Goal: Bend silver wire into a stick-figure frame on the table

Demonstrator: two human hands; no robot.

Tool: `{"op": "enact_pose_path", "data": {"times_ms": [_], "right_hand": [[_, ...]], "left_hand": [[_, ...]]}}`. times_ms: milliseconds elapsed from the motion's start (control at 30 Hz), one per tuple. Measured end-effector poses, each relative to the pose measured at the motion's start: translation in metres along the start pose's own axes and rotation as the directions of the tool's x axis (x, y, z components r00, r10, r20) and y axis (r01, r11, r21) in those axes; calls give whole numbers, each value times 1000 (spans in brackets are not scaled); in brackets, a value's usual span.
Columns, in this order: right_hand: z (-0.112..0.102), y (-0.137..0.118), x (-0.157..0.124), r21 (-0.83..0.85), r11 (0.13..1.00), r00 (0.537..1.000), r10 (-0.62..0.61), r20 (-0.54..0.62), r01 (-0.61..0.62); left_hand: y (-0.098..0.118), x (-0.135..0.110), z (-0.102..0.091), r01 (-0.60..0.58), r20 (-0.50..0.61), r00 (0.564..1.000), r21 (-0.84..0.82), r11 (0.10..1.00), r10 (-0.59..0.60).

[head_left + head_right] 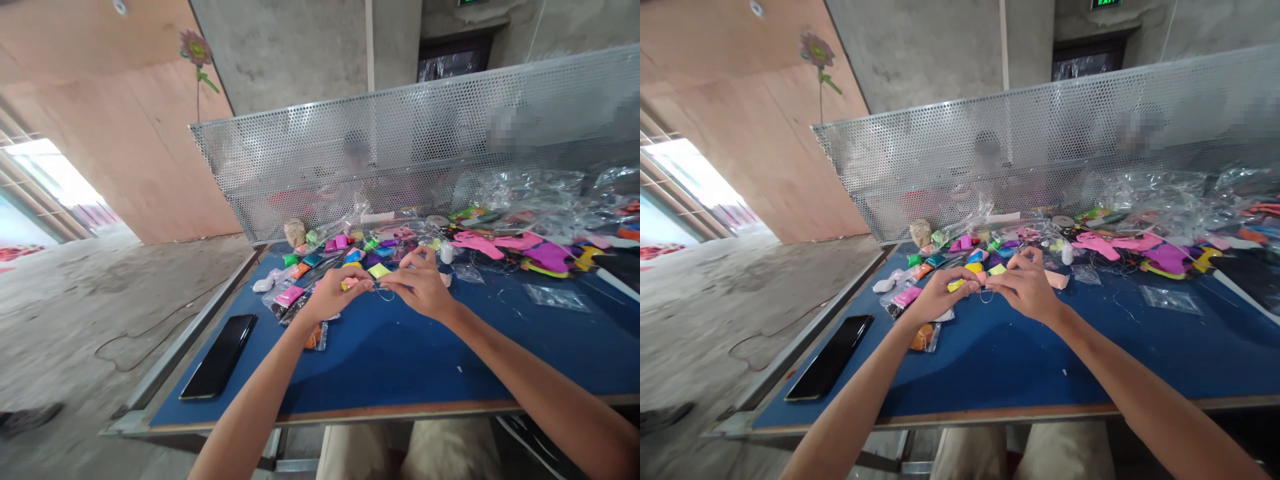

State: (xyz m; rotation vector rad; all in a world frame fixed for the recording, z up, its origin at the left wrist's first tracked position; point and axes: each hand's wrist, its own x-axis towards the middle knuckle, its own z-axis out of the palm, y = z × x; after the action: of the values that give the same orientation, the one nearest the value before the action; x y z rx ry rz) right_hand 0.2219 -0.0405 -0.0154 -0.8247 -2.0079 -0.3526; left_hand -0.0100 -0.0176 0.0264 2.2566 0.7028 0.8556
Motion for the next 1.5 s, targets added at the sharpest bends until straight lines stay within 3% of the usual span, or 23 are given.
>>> {"op": "enact_pose_path", "data": {"times_ms": [267,567,700,833,1067,1167,1267,1400,1500], "right_hand": [[5,-1,1,91,992,997,81,15,-82],[-4,-8,11,94,976,978,186,89,-195],[-6,-9,17,272,906,945,299,131,-325],[-3,-5,20,412,820,916,334,221,-398],[-4,-4,26,441,765,882,382,275,-469],[-3,-5,27,442,749,870,416,265,-493],[0,-2,27,449,736,862,436,258,-507],[-2,8,31,456,699,829,397,393,-551],[-2,16,33,388,738,776,286,562,-552]], "left_hand": [[-10,2,7,93,-76,992,-142,986,-104],[-13,3,5,83,-111,989,-111,990,-95],[-10,2,11,71,-57,995,-106,992,-77],[-10,0,14,28,-45,999,-56,998,-31],[-10,0,11,-34,-47,998,37,999,35],[-13,1,9,-40,-40,998,-12,999,40],[-20,2,8,31,-7,999,-118,993,-32],[-31,3,9,98,29,995,-118,988,-95],[-34,3,7,81,28,996,28,996,-82]]}}
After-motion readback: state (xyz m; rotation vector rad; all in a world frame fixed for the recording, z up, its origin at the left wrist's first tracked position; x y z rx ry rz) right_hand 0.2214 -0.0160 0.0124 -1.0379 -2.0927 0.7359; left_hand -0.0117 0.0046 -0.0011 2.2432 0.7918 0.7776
